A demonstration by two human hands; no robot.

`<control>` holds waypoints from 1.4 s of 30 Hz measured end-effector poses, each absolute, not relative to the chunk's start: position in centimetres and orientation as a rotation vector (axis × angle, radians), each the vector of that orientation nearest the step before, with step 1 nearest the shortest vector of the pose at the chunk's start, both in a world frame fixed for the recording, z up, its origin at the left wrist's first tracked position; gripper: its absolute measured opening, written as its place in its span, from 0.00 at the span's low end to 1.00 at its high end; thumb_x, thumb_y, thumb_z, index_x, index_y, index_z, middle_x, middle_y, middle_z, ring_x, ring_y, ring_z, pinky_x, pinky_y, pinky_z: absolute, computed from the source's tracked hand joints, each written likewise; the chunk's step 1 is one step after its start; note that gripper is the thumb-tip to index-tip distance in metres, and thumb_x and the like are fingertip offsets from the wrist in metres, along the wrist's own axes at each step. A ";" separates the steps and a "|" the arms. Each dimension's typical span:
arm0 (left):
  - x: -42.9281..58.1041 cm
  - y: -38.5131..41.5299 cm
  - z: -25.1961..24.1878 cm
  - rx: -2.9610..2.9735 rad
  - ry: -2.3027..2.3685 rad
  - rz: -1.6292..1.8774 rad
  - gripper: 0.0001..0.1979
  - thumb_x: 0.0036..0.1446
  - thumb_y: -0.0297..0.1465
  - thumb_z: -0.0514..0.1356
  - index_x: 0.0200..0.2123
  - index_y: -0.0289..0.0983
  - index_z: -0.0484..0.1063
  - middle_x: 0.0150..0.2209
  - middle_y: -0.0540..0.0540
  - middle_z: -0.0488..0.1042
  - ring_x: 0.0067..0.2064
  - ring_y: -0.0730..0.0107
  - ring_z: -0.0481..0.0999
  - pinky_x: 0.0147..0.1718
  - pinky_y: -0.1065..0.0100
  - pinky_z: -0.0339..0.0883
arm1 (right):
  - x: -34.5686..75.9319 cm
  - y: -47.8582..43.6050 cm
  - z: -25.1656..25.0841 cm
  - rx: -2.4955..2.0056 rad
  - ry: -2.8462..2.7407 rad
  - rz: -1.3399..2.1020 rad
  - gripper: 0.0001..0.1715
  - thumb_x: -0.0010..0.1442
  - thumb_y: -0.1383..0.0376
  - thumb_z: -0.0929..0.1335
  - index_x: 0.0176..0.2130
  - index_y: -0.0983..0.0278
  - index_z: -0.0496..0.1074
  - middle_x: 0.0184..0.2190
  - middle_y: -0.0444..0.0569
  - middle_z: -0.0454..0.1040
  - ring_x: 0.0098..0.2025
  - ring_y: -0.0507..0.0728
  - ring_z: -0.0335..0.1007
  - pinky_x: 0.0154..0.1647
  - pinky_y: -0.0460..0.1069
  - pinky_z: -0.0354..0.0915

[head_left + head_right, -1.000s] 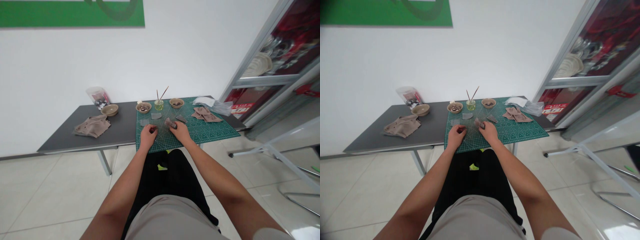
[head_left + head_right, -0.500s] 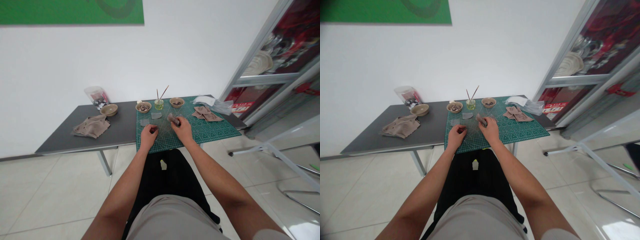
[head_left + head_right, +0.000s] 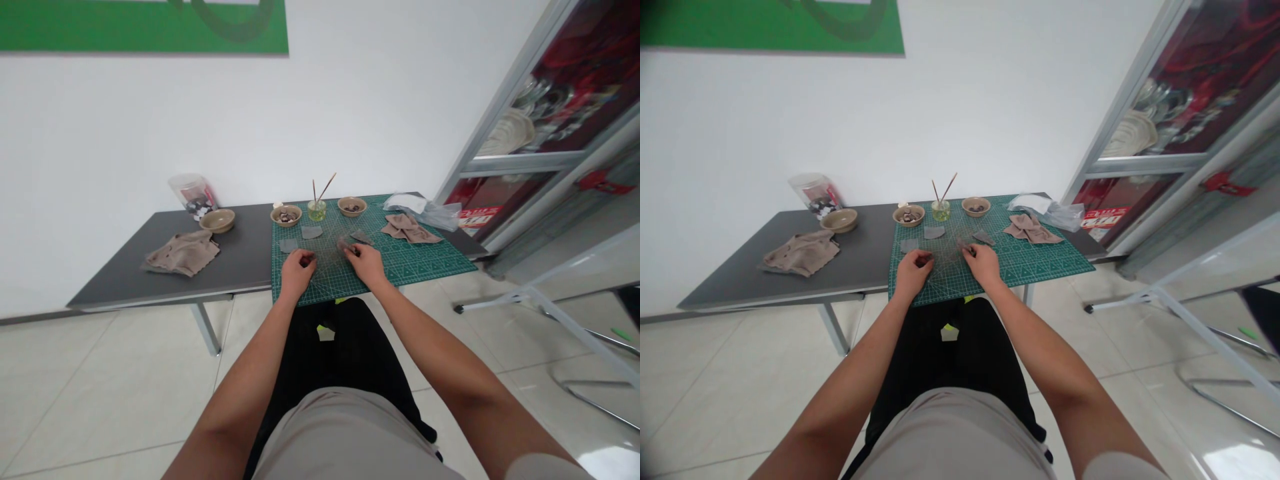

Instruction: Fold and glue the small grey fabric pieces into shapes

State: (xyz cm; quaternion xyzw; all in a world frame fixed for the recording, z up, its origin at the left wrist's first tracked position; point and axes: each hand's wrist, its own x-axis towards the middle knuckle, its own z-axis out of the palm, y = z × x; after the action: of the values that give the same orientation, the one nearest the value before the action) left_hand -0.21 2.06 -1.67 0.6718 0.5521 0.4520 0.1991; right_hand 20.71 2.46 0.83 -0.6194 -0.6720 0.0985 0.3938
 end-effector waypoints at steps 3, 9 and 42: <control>-0.2 2.1 -1.6 1.885 1.545 1.252 0.06 0.53 0.30 0.61 0.35 0.39 0.75 0.34 0.48 0.74 0.35 0.69 0.73 0.39 0.66 0.67 | 21.0 2.1 2.2 -1.563 -1.581 0.141 0.17 0.60 0.55 0.65 0.30 0.64 0.74 0.25 0.48 0.73 0.30 0.56 0.66 0.34 0.50 0.58; -0.2 2.0 -1.5 1.896 1.558 1.239 0.06 0.53 0.31 0.61 0.36 0.39 0.74 0.34 0.48 0.74 0.34 0.69 0.73 0.39 0.66 0.68 | 21.1 2.0 1.5 -1.518 -1.603 0.236 0.20 0.54 0.55 0.70 0.43 0.64 0.76 0.36 0.52 0.78 0.38 0.60 0.71 0.40 0.51 0.63; -0.1 2.2 -1.2 1.866 1.537 1.216 0.05 0.53 0.31 0.62 0.34 0.38 0.75 0.34 0.48 0.75 0.35 0.68 0.74 0.39 0.66 0.69 | 18.6 2.0 0.6 -1.372 -1.756 0.328 0.17 0.64 0.61 0.62 0.48 0.62 0.75 0.40 0.51 0.79 0.42 0.59 0.75 0.46 0.52 0.66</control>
State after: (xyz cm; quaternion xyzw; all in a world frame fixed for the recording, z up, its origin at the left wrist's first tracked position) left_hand -0.13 2.24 -1.15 0.6732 0.5546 0.4387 0.2163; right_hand 18.55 2.01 0.58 -0.5499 -0.7039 0.1315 0.4300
